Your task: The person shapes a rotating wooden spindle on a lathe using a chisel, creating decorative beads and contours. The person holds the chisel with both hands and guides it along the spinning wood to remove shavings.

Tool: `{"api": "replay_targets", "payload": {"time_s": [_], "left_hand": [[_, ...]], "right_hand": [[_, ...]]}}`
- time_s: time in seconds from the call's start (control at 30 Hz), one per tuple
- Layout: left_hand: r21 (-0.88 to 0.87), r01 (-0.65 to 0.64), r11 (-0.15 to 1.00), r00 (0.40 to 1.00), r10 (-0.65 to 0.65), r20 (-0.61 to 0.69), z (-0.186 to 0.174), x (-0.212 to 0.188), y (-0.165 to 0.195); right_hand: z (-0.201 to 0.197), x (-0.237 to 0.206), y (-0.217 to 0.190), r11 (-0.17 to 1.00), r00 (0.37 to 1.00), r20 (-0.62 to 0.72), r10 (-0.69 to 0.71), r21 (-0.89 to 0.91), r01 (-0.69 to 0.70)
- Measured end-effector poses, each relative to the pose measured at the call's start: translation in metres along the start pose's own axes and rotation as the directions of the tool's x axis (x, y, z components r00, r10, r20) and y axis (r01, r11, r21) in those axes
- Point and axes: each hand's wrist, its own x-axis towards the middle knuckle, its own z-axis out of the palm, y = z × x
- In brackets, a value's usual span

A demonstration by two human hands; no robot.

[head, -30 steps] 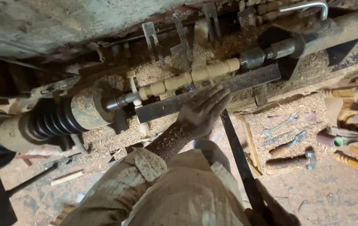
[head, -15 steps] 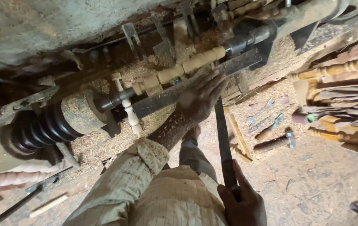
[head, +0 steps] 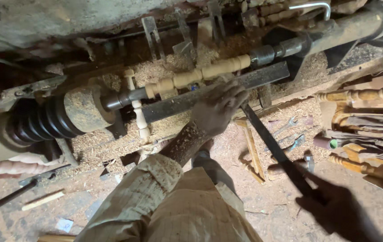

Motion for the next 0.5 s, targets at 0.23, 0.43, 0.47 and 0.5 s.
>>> {"api": "replay_targets", "payload": {"time_s": [0.23,0.43,0.47,0.5], "left_hand": [[0.073,-0.045,0.996,0.997,0.05,-0.067,0.012,0.009,0.011],[0.066,-0.025,0.997,0.996,0.019,0.084,0.019,0.017,0.012],[0.06,-0.044,0.997,0.994,0.037,0.103,0.018,0.016,0.009],[0.051,-0.064,0.997,0.991,0.057,0.12,0.017,0.014,0.006]], "right_hand": [[-0.085,0.069,0.04,0.981,0.981,0.062,-0.182,0.079,0.177],[-0.039,0.037,0.041,0.985,0.989,-0.062,-0.135,0.104,0.141],[-0.011,0.023,0.036,0.95,0.949,-0.189,-0.254,0.136,0.281],[0.008,0.014,0.029,0.897,0.879,-0.322,-0.353,0.15,0.416]]}}
